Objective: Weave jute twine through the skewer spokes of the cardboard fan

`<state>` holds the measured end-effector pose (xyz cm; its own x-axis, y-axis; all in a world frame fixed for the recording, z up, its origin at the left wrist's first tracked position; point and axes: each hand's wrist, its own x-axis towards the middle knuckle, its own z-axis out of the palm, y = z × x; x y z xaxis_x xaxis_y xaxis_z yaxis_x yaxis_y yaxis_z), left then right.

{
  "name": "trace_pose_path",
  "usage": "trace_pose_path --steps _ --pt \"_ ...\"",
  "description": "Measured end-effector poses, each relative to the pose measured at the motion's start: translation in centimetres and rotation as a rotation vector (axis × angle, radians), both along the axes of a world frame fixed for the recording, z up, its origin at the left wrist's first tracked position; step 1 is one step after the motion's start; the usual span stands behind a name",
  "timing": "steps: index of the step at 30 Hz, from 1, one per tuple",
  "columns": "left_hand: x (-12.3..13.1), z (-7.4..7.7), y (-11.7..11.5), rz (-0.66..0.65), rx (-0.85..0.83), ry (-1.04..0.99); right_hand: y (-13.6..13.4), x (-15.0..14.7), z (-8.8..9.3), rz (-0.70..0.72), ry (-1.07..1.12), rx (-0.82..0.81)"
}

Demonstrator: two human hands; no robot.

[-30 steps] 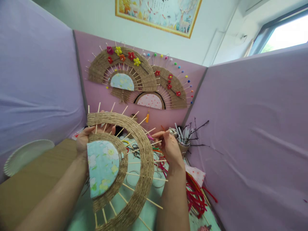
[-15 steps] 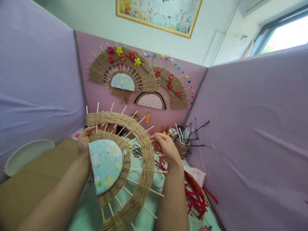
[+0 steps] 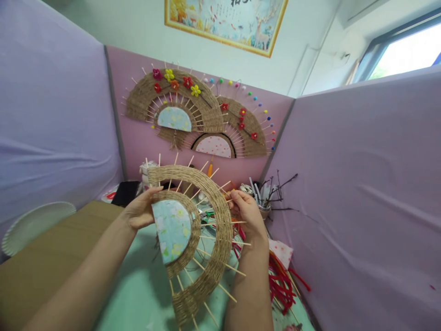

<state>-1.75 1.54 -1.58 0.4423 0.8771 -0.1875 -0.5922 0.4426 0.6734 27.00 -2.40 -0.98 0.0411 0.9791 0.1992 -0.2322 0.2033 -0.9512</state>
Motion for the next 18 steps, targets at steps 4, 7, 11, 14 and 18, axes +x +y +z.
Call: trace_pose_path --steps 4,7,11,14,18 --pt "0.6 -0.5 -0.2 -0.059 0.07 0.084 0.1 0.3 0.0 -0.045 0.028 0.013" --pt "1.2 -0.5 -0.4 -0.033 0.125 0.112 0.1 0.4 0.0 -0.056 0.048 0.021" --pt "1.6 0.2 -0.7 0.067 0.126 0.131 0.0 0.4 -0.2 -0.042 0.067 0.06" --pt "1.5 0.8 -0.9 0.107 0.115 0.137 0.0 0.6 -0.4 -0.021 0.041 0.105" --pt "0.7 1.5 -0.9 0.173 0.1 0.165 0.2 1.1 -0.7 -0.071 -0.033 0.099"
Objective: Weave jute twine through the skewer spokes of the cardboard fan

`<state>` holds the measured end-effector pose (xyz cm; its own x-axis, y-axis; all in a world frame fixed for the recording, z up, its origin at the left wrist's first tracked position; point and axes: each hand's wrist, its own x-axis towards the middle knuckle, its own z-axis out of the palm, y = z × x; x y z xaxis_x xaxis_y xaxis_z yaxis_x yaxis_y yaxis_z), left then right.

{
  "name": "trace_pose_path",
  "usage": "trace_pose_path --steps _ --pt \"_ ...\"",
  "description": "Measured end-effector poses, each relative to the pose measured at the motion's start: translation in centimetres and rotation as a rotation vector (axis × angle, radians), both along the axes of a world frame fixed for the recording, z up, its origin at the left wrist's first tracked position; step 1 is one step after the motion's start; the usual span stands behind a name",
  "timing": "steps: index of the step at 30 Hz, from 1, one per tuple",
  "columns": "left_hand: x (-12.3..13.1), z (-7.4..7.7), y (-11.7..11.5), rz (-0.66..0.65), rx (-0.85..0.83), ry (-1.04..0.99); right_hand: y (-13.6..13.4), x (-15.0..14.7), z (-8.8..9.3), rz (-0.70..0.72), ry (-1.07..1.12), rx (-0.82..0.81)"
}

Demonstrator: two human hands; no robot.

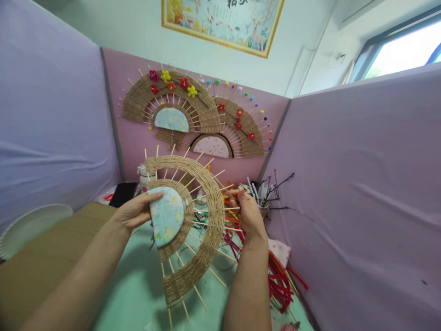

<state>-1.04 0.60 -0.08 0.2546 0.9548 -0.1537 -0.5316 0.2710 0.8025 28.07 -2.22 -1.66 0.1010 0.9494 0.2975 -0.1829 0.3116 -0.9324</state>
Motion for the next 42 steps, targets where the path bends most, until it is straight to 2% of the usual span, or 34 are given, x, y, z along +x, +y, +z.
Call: trace_pose_path --steps 7,10,15,24,34,42 --pt "-1.2 0.5 0.2 0.154 0.05 -0.025 0.5 0.2 -0.2 -0.283 -0.121 0.052" --pt "-1.3 0.7 0.2 0.2 0.051 -0.06 0.2 -0.3 0.2 -0.334 -0.184 0.084" --pt "-1.5 0.8 0.3 0.216 0.024 -0.133 0.2 -0.7 0.4 -0.3 -0.243 0.121" --pt "-1.0 1.3 0.1 0.246 -0.048 -0.187 0.5 -0.8 -0.2 -0.114 -0.143 0.085" --pt "-1.1 1.0 0.4 0.262 -0.043 -0.195 0.5 -1.4 0.0 -0.136 -0.193 0.11" --pt "-0.8 1.5 0.1 0.27 -0.082 -0.233 0.4 -1.6 0.2 -0.123 -0.204 0.119"
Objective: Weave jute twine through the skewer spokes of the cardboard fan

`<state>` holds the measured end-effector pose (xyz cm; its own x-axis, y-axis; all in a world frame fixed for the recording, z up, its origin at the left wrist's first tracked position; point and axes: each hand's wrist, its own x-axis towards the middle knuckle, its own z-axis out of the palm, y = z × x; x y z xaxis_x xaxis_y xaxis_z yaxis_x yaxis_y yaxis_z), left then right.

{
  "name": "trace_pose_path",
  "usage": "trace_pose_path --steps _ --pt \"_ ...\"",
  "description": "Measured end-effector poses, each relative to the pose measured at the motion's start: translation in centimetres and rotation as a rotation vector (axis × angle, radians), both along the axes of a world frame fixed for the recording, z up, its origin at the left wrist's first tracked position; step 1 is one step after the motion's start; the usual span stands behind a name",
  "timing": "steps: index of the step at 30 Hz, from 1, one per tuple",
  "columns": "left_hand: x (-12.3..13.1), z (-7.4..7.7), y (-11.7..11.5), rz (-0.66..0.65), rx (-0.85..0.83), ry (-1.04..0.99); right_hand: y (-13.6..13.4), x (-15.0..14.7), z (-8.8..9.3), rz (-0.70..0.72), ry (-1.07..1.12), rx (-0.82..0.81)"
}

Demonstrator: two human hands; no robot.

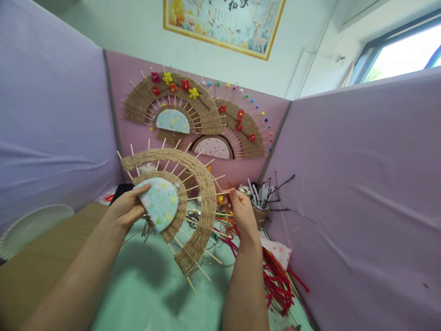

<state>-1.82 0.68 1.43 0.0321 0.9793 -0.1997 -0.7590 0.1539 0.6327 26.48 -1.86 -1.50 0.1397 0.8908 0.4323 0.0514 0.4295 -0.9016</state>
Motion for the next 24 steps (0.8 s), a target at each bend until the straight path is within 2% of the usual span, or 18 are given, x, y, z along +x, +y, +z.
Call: trace_pose_path --steps 6,12,16,20,24 --pt "-0.3 -0.3 0.3 0.013 0.029 0.005 -0.2 0.2 0.2 -0.025 -0.024 -0.003" --pt "-0.4 -0.3 0.5 0.114 0.047 -0.039 -0.3 0.5 0.5 -0.259 -0.21 0.087" --pt "-0.4 -0.1 0.4 0.183 0.082 -0.08 -0.9 0.1 1.1 -0.324 -0.259 0.111" --pt "-0.6 0.0 0.5 0.214 0.099 -0.123 -1.2 -0.1 1.3 -0.323 -0.25 0.113" --pt "-0.8 0.0 0.4 0.216 0.116 -0.147 -0.8 0.1 0.8 -0.22 -0.122 0.097"
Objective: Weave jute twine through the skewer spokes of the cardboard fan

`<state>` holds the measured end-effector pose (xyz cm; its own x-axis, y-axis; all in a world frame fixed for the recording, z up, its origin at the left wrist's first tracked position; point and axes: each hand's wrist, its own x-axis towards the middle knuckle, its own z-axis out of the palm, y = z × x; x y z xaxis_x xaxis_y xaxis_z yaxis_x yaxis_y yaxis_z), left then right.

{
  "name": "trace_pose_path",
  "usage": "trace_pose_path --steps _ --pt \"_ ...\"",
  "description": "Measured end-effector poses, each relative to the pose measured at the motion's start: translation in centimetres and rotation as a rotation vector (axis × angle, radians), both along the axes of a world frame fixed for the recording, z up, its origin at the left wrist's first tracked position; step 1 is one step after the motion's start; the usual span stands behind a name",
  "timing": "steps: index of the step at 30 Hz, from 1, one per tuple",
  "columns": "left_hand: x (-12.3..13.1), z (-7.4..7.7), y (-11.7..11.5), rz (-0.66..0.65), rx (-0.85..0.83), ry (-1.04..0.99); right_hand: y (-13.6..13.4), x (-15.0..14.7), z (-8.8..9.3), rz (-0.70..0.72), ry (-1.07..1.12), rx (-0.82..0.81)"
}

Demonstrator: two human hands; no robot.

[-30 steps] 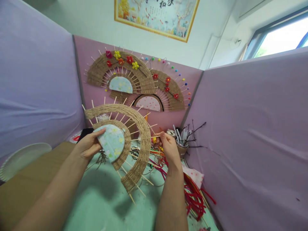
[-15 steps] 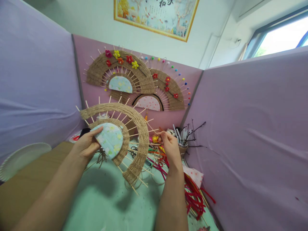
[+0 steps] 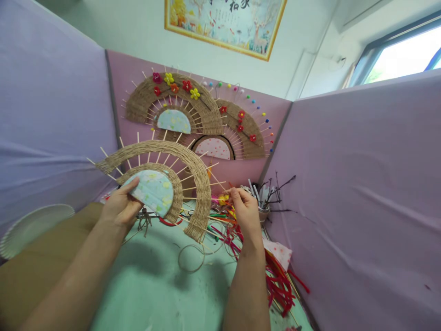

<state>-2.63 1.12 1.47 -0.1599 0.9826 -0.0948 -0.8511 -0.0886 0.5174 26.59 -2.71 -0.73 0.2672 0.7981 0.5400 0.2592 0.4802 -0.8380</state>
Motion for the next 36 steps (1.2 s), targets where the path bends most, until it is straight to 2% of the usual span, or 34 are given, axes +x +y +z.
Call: trace_pose_path --steps 5,9,13,19,21,28,31,36 --pt "0.0 0.1 -0.1 -0.029 -0.007 -0.006 0.4 -0.2 -0.2 0.148 0.204 -0.064" --pt "0.2 0.1 -0.1 -0.025 -0.015 -0.035 0.1 -0.8 0.1 0.231 0.149 -0.086" --pt "0.4 0.1 -0.1 -0.004 -0.019 -0.043 -0.1 -1.2 0.1 0.231 0.064 -0.113" --pt "0.5 0.3 -0.3 0.02 -0.037 -0.046 0.3 -0.7 -0.5 0.292 0.112 -0.103" --pt "0.5 0.3 -0.3 0.04 -0.035 -0.046 0.3 -0.6 -0.4 0.252 0.072 -0.08" --pt "0.3 0.3 -0.3 0.154 0.014 -0.061 -0.6 -1.2 0.9 -0.043 -0.189 -0.001" --pt "0.2 0.4 -0.3 0.206 0.045 -0.059 -1.2 -1.6 1.3 -0.071 -0.218 -0.02" --pt "0.2 0.7 -0.4 0.233 0.073 -0.098 -1.6 -1.8 1.4 -0.042 -0.262 -0.024"
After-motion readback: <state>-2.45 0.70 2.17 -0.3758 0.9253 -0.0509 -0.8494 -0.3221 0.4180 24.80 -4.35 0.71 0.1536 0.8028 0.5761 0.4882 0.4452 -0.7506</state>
